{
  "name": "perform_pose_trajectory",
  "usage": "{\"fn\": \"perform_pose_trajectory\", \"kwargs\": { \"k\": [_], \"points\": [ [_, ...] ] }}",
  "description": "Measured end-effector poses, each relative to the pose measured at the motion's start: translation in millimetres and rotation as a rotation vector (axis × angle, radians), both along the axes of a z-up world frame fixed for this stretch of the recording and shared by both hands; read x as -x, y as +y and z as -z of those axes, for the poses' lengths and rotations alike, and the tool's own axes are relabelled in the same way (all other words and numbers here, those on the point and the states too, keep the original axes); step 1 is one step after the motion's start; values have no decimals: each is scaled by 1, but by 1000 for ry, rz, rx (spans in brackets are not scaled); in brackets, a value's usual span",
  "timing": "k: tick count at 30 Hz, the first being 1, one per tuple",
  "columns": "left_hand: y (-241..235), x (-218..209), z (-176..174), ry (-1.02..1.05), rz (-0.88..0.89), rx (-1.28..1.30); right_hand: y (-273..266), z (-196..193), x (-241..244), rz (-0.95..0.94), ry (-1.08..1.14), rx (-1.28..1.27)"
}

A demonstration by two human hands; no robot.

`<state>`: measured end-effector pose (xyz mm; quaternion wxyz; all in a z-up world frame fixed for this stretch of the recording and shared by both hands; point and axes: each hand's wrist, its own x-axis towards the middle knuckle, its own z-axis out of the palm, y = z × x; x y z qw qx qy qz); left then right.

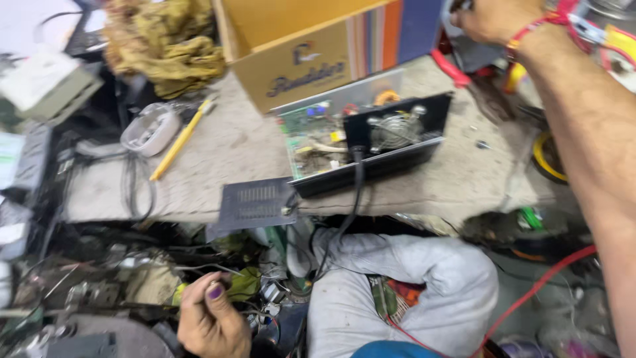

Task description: The person disassembles a metal-cased electronic power supply, removes the circuit board, and uses a screwdriver to adjust components and connections. They reposition the unit and continue manipulating internal parts throughout the clip.

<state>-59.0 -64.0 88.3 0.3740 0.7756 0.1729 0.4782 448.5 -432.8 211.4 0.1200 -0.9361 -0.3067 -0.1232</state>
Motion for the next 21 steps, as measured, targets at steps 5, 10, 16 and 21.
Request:
{"fn": "perform_pose_trajectory", "kwargs": {
  "k": [5,10,16,21],
  "points": [
    [0,0,-52,30,-13,49,36,28,-62,107,229,455],
    [5,7,-35,103,-32,-17,67,53,-104,113,326,526],
    [5,5,-19,168,-19,39,73,36,-83,181,417,569],
    [3,-5,3,49,-45,57,33,-15,-34,-7,434,371]
  ]
}}
